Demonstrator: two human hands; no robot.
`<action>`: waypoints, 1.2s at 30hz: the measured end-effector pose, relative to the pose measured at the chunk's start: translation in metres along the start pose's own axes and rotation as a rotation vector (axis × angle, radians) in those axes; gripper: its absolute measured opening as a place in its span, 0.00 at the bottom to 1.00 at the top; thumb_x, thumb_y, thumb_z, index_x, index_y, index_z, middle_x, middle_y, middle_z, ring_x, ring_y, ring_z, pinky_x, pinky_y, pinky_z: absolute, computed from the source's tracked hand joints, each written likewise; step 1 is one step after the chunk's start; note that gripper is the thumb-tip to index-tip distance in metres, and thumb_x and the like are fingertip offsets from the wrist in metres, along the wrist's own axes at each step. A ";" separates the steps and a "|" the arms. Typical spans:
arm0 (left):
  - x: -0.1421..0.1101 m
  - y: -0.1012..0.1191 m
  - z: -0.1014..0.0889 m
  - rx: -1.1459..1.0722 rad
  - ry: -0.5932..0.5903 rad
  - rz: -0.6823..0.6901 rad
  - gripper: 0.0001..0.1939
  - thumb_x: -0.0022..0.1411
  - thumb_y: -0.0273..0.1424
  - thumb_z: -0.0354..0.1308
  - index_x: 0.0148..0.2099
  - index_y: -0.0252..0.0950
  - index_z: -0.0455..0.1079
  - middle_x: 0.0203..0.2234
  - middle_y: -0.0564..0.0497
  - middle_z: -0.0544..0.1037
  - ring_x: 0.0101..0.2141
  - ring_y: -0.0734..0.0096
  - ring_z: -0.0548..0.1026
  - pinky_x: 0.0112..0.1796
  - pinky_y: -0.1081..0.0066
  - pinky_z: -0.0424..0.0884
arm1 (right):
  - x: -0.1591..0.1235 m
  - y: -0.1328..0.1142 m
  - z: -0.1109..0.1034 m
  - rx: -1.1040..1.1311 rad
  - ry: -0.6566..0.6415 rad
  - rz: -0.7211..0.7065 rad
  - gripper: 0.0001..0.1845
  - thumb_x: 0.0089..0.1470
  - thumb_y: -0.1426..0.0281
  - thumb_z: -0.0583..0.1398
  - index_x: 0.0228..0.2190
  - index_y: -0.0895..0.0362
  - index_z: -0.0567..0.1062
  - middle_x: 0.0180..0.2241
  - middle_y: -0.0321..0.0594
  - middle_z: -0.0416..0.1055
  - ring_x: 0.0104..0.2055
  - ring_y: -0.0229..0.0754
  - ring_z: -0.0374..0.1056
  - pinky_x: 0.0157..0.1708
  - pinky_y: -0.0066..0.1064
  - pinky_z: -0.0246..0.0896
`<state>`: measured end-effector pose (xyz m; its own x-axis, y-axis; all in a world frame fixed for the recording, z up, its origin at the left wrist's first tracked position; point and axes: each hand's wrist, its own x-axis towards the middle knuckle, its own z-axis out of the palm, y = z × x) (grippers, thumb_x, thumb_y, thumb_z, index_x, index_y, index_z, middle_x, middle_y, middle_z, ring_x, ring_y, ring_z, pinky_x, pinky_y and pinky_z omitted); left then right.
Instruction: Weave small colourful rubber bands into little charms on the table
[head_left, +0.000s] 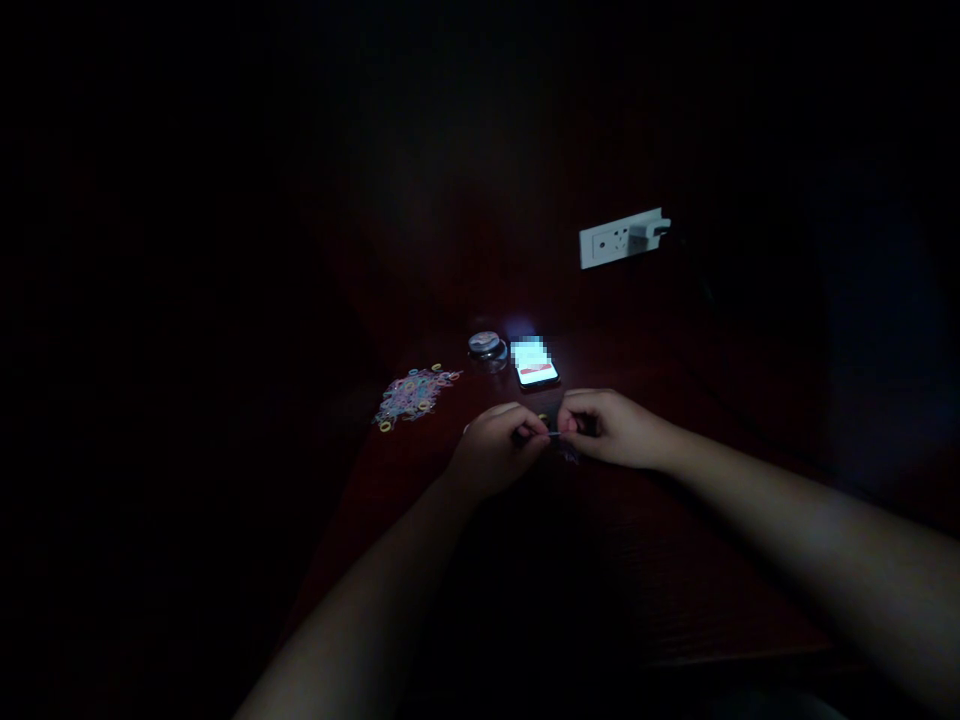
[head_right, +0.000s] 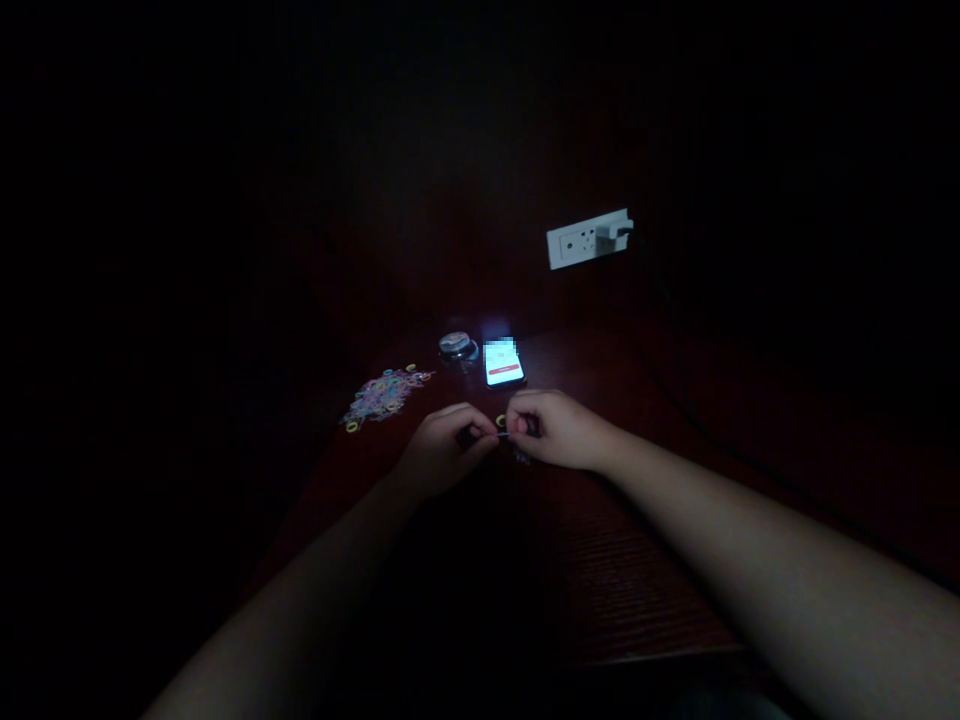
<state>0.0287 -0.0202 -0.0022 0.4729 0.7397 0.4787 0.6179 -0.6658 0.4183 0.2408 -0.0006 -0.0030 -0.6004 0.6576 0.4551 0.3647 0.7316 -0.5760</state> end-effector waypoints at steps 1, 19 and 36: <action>0.000 0.000 0.000 0.002 0.001 0.000 0.02 0.58 0.30 0.60 0.35 0.38 0.72 0.31 0.51 0.76 0.33 0.71 0.72 0.33 0.72 0.66 | 0.000 0.000 0.000 -0.003 0.001 -0.006 0.02 0.49 0.74 0.59 0.25 0.58 0.72 0.25 0.35 0.65 0.27 0.35 0.61 0.27 0.26 0.54; 0.000 -0.002 0.001 0.015 -0.014 0.010 0.05 0.56 0.32 0.61 0.32 0.37 0.70 0.28 0.52 0.74 0.31 0.72 0.70 0.30 0.73 0.64 | -0.001 -0.002 0.000 -0.021 -0.059 -0.033 0.03 0.49 0.75 0.60 0.26 0.57 0.70 0.26 0.35 0.64 0.28 0.35 0.60 0.27 0.27 0.52; 0.000 -0.001 0.000 -0.036 -0.049 0.044 0.01 0.57 0.28 0.58 0.33 0.36 0.69 0.27 0.52 0.73 0.30 0.73 0.69 0.31 0.74 0.64 | 0.000 -0.001 0.002 -0.093 -0.029 -0.004 0.04 0.54 0.76 0.56 0.28 0.57 0.70 0.29 0.37 0.66 0.31 0.37 0.62 0.31 0.28 0.53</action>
<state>0.0283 -0.0192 -0.0025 0.5293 0.7133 0.4594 0.5735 -0.6999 0.4258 0.2390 -0.0016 -0.0037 -0.6217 0.6502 0.4367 0.4262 0.7486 -0.5079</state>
